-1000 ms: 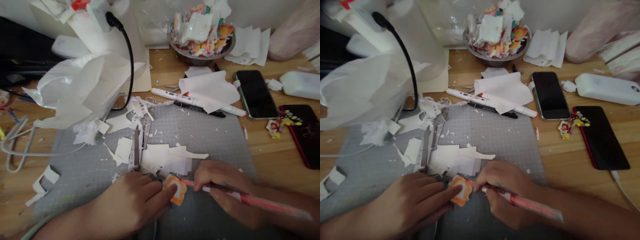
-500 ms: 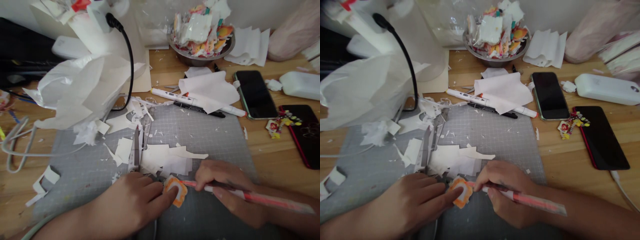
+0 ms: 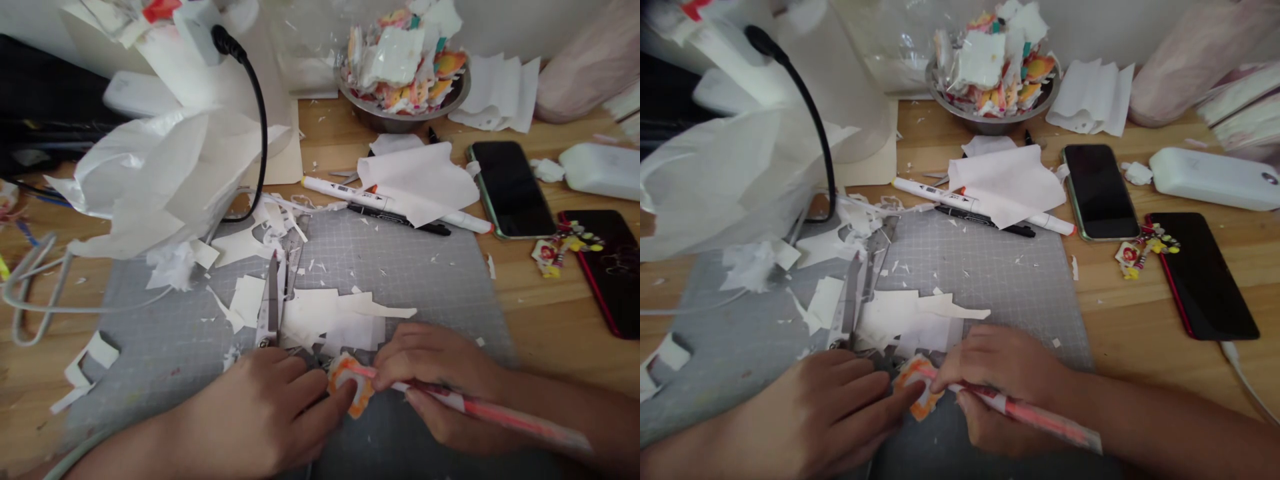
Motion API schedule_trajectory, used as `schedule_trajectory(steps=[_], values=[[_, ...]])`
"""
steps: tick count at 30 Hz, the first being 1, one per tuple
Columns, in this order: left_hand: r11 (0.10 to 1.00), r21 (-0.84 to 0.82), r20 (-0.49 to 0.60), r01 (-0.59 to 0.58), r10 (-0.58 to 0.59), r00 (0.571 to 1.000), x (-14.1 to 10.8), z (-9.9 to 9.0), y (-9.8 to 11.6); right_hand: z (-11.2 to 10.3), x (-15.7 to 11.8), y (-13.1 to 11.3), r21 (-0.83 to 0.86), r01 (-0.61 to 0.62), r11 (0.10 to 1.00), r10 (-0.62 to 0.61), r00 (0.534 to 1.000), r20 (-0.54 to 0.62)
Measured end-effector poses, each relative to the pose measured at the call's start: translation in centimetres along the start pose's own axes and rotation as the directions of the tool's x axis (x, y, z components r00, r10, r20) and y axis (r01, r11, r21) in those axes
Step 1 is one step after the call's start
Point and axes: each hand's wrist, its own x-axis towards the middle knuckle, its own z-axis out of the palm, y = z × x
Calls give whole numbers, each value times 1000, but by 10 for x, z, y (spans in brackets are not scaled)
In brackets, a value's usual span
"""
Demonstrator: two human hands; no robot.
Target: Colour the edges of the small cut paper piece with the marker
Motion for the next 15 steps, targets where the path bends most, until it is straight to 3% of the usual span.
schedule_trajectory(steps=[7,12,15], values=[[999,-40,1,35,-34,999,3,-1,1,-3,-3,-2,-12,-68,998,67,996,-66],[998,-41,-4,37,-37,999,2,-1,1,-2,-1,-2,-5,-4,1000,4,1000,-9],[998,-44,-3,32,-32,999,2,-2,0,-1,-2,-2,-41,-59,997,56,996,-75]])
